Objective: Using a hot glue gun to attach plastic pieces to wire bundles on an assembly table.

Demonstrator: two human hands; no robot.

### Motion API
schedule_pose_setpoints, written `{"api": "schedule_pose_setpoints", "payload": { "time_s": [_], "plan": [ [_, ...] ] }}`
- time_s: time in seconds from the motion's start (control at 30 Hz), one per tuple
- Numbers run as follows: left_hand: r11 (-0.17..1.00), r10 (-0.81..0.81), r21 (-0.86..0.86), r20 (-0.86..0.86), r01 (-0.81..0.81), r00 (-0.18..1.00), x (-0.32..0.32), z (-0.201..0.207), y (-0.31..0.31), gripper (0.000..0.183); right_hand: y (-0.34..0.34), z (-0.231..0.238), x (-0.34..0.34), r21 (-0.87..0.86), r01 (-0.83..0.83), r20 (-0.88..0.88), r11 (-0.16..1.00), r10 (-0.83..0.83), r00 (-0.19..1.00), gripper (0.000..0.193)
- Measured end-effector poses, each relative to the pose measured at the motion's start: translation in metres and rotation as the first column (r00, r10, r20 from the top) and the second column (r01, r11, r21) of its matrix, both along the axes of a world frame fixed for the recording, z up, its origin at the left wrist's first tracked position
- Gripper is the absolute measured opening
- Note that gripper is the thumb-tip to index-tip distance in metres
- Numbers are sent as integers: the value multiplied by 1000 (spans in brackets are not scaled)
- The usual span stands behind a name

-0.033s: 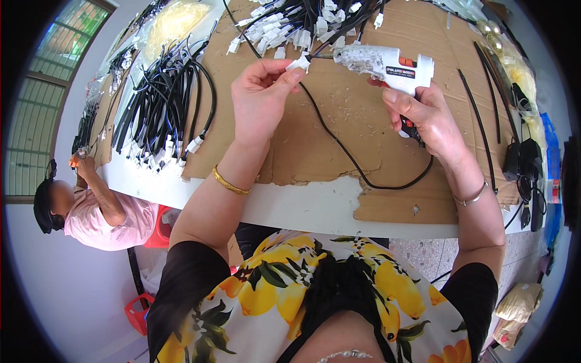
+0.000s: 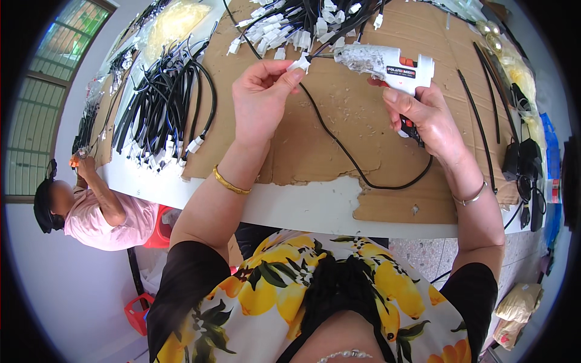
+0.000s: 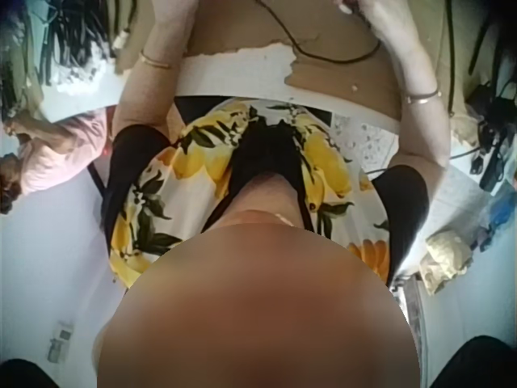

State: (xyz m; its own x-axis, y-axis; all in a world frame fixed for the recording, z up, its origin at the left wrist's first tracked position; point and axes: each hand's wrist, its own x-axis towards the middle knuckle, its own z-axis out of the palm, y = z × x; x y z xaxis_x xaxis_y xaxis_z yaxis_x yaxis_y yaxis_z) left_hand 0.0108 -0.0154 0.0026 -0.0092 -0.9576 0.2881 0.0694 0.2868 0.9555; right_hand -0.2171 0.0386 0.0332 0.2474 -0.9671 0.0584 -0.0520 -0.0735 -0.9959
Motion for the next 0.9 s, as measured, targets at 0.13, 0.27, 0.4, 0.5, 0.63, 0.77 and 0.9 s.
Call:
{"api": "schedule_pose_setpoints", "payload": {
  "time_s": [0.13, 0.27, 0.4, 0.5, 0.63, 0.77, 0.9],
  "plan": [
    [999, -2, 49, 17, 1, 1000, -1, -1, 1, 15, 1, 4, 0, -18, 6, 15, 1000, -5, 1000, 35],
    [999, -25, 33, 13, 25, 1000, -1, -3, 1, 16, 4, 7, 0, -27, 3, 37, 1000, -2, 999, 35],
    [994, -34, 104, 44, 29, 998, -1, -5, -1, 18, 7, 11, -2, -30, 7, 34, 1000, -6, 999, 34],
    [982, -37, 190, 58, 26, 998, 0, -5, -3, 21, 8, 12, -2, -37, 7, 51, 999, -5, 999, 34],
    [958, -9, 287, 117, -26, 993, 1, -6, -6, 25, 7, 13, -3, -51, 3, 87, 999, 1, 996, 34],
    [956, 8, 291, 120, -43, 993, 1, -3, -7, 25, 6, 14, -4, -68, 16, 122, 998, -8, 992, 34],
    [937, -18, 349, 0, 17, 1000, 5, 20, -10, 23, 0, 13, -12, -92, 11, 247, 996, 13, 969, 35]
  ]
}}
